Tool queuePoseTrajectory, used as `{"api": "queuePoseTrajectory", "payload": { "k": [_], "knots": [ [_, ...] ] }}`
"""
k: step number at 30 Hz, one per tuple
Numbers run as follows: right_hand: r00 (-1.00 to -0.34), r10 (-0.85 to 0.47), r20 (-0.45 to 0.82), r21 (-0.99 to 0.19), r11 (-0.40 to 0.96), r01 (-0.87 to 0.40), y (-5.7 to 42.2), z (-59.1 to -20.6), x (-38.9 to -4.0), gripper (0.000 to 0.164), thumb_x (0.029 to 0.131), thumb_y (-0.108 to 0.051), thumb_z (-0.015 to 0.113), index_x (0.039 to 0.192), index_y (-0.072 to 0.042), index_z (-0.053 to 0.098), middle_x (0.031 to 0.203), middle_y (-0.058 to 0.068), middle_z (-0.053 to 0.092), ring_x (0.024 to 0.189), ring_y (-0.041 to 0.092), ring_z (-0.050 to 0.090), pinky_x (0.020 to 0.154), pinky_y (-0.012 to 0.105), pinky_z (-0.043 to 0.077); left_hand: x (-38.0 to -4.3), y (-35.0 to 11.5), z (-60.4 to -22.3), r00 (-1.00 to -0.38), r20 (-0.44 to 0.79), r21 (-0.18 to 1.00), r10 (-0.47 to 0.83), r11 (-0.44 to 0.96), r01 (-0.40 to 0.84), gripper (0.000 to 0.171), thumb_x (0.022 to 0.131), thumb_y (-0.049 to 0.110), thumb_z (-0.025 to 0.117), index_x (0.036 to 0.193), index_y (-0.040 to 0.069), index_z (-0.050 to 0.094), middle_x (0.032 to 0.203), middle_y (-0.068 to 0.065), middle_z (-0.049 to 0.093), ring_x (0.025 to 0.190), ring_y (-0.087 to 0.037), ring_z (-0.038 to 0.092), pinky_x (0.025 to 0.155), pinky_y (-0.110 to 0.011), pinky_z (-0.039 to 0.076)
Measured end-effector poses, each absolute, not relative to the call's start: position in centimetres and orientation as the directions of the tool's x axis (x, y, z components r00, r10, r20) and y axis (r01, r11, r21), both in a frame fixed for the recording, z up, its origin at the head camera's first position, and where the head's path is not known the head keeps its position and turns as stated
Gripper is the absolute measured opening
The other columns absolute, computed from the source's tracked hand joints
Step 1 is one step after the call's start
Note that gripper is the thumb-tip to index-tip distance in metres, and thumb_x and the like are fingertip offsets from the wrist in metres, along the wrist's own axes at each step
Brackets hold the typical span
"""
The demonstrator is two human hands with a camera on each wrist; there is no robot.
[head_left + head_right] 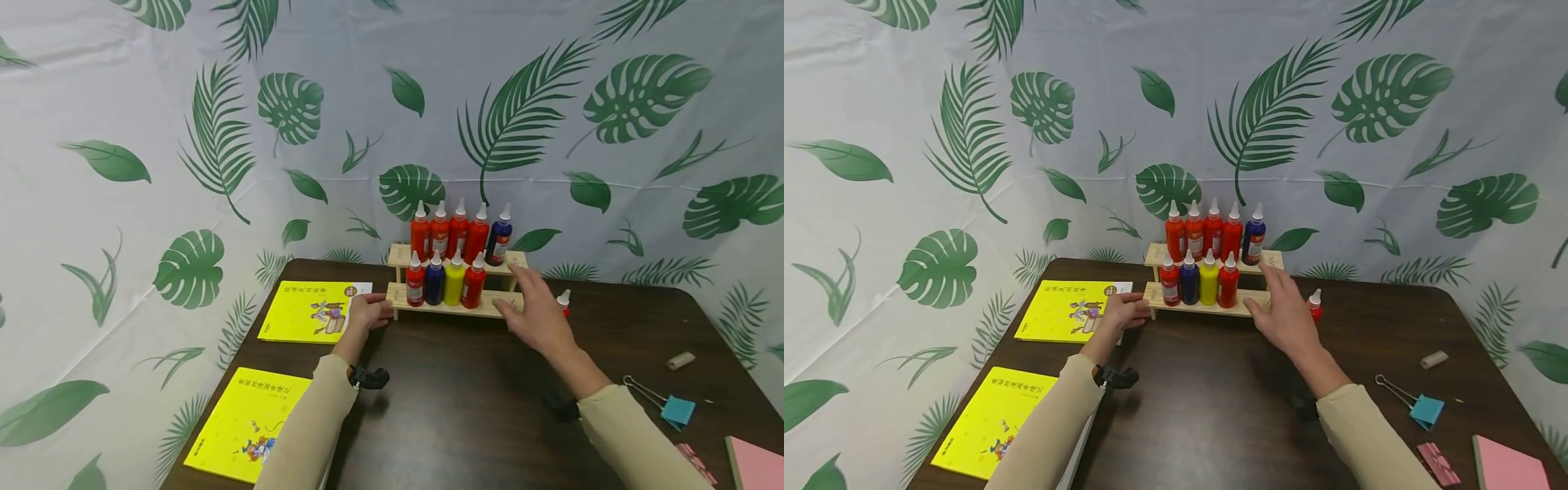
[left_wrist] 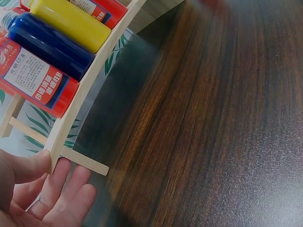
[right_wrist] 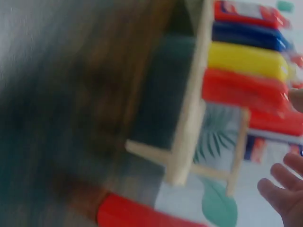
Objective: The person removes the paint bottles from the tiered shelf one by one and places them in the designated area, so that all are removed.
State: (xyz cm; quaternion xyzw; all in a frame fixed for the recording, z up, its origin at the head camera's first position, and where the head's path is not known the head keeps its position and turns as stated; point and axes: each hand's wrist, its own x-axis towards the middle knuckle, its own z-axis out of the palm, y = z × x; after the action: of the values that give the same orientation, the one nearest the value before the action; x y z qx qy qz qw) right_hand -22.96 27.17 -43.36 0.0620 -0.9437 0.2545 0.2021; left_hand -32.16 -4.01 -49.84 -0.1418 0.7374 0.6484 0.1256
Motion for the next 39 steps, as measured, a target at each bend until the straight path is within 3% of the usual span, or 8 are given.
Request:
{"api": "queuePoseTrajectory", "payload": {
  "k": [2,6,13,25,35,39],
  "knots": [
    [-0.952,-0.033,0.303,-0.474,0.862,-0.181,26.2,-43.8,-23.7,0.079,0.087,-0.036,0.069,0.149,-0.009,0.029,0.147,0.021,0.036,0.13,0.042,0.038,0.099,0.063,0.037,-32.2,-4.0,-49.8,-0.928,-0.369,0.919,-0.045,0.129,-0.372,0.033,0.089,0.016,0.068,0.119,0.004,0.064,0.099,-0.014,0.07,0.083,-0.024,0.07,0.074,-0.034,0.058],
    [-0.975,0.0,0.222,-0.591,0.795,-0.134,25.1,-44.7,-25.1,0.08,0.089,-0.038,0.066,0.15,-0.006,0.025,0.148,0.023,0.034,0.131,0.043,0.037,0.1,0.061,0.038,-32.3,-4.0,-49.6,-0.928,-0.369,0.919,-0.038,0.13,-0.371,0.033,0.09,0.018,0.068,0.12,0.004,0.064,0.099,-0.014,0.07,0.085,-0.025,0.07,0.074,-0.034,0.058],
    [-0.974,0.056,0.218,-0.739,0.662,-0.127,24.1,-45.7,-26.6,0.069,0.092,-0.03,0.064,0.148,-0.007,0.031,0.143,0.02,0.041,0.125,0.037,0.046,0.095,0.053,0.046,-32.5,-4.1,-49.6,-0.925,-0.378,0.916,-0.031,0.129,-0.379,0.033,0.09,0.018,0.068,0.12,0.005,0.064,0.1,-0.014,0.071,0.086,-0.025,0.07,0.074,-0.034,0.058],
    [-0.966,0.15,0.212,-0.81,0.58,-0.088,23.1,-46.6,-27.4,0.062,0.092,-0.027,0.065,0.143,-0.006,0.037,0.138,0.019,0.047,0.122,0.038,0.048,0.096,0.051,0.046,-32.2,-4.1,-49.6,-0.931,-0.365,0.924,-0.026,0.115,-0.365,0.033,0.09,0.017,0.068,0.12,0.004,0.064,0.099,-0.015,0.071,0.087,-0.026,0.07,0.073,-0.034,0.058],
    [-0.943,0.194,0.27,-0.841,0.524,-0.133,23.4,-46.3,-24.5,0.058,0.09,-0.025,0.068,0.138,-0.008,0.041,0.137,0.017,0.048,0.123,0.037,0.049,0.09,0.049,0.051,-32.1,-4.3,-49.9,-0.929,-0.369,0.921,-0.022,0.128,-0.369,0.033,0.09,0.017,0.067,0.12,0.003,0.063,0.101,-0.015,0.07,0.086,-0.025,0.07,0.075,-0.035,0.058],
    [-0.922,0.239,0.306,-0.848,0.508,-0.15,24.6,-45.6,-21.9,0.056,0.088,-0.024,0.07,0.136,-0.009,0.046,0.132,0.014,0.054,0.117,0.032,0.054,0.088,0.041,0.052,-32.2,-4.2,-49.8,-0.928,-0.371,0.92,-0.021,0.129,-0.37,0.034,0.09,0.017,0.067,0.121,0.003,0.063,0.101,-0.016,0.07,0.087,-0.026,0.07,0.075,-0.035,0.058]
  ]
}}
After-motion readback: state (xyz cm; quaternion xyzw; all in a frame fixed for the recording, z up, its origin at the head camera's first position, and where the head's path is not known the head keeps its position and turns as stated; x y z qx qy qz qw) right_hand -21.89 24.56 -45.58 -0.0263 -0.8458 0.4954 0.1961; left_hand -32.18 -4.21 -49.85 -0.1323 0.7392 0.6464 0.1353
